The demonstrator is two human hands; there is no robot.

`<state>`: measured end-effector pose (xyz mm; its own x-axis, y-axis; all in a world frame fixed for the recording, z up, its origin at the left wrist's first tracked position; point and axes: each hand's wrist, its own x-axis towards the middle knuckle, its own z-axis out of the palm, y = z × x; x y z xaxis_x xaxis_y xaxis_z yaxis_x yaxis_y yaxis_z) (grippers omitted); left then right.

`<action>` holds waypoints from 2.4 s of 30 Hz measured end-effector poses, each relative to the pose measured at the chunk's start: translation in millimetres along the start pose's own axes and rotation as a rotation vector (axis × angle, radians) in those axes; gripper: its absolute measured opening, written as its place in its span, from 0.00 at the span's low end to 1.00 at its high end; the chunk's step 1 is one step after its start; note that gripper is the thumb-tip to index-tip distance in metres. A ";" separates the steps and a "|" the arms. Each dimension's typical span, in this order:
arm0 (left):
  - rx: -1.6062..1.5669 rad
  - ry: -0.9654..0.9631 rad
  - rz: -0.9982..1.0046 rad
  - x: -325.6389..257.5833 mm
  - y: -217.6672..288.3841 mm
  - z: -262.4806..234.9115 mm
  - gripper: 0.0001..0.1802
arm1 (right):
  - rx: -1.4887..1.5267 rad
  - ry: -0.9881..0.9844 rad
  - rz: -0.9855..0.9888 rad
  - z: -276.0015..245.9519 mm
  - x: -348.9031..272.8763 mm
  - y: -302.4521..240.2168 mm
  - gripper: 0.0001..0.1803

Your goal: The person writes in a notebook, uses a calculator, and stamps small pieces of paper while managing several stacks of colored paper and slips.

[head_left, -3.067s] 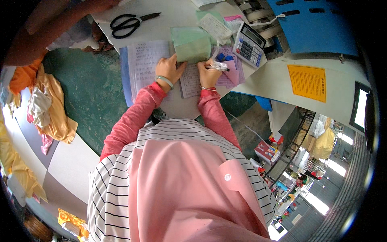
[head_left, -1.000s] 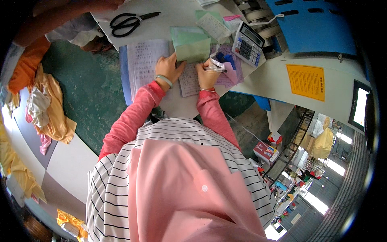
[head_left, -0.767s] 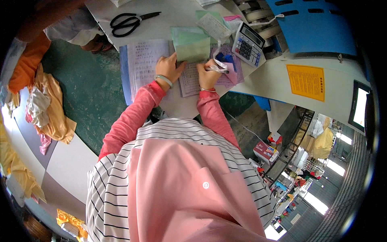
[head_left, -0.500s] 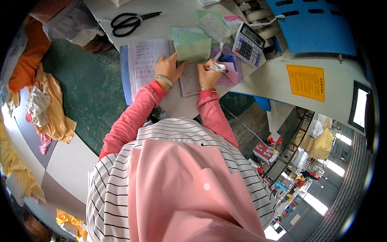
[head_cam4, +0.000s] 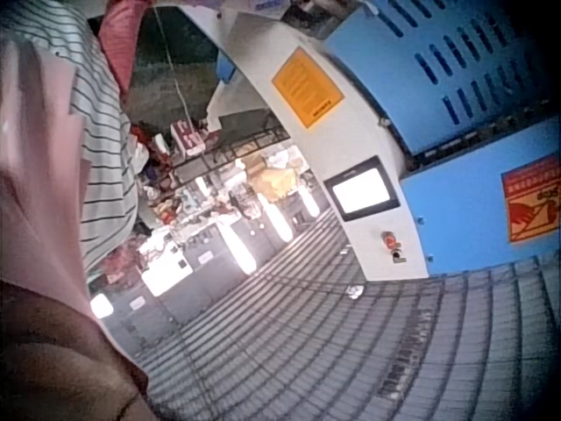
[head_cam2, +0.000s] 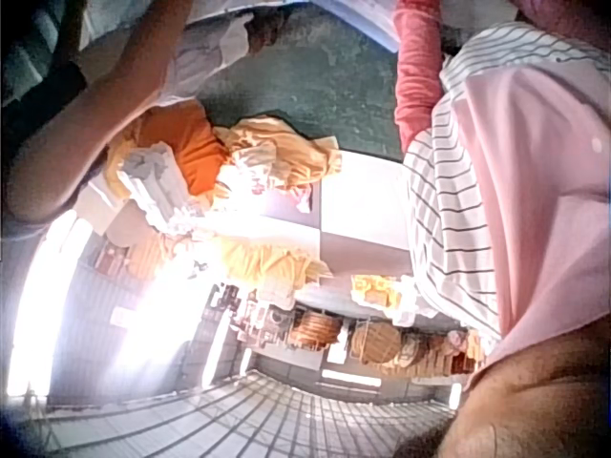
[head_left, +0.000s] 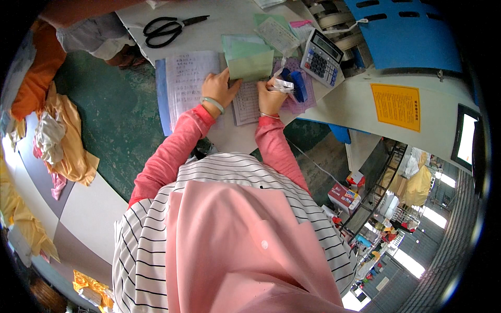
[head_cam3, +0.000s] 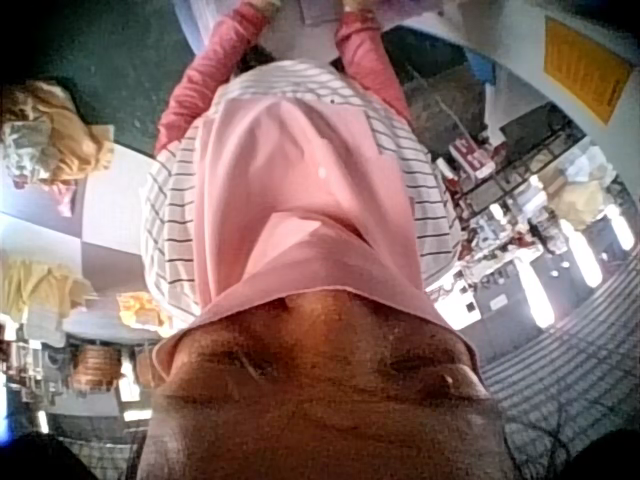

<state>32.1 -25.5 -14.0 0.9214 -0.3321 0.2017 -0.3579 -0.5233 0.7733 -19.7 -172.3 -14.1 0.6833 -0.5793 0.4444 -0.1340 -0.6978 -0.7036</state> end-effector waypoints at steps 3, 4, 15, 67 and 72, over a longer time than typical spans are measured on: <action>-0.004 0.008 0.000 0.2 0.4 -0.7 0.14 | -0.007 -0.020 0.029 -0.6 1.1 -6.4 0.11; -0.012 0.001 -0.004 0.3 1.7 -1.2 0.14 | -0.009 -0.010 0.047 -1.4 1.2 -7.7 0.10; 0.006 0.001 -0.010 0.3 2.4 -2.5 0.14 | 0.116 -0.108 -0.033 -11.3 -4.0 -13.9 0.10; 0.017 -0.026 -0.039 1.0 1.3 -0.8 0.14 | -0.072 0.009 -0.087 -3.9 -7.1 -1.1 0.11; -0.003 0.003 -0.003 0.5 -1.2 0.5 0.14 | -0.019 0.015 -0.005 -4.8 -6.8 -0.9 0.12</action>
<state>32.9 -25.5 -15.1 0.9228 -0.3285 0.2014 -0.3550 -0.5218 0.7757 -27.7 -169.7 -13.9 0.6730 -0.5820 0.4564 -0.1442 -0.7085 -0.6908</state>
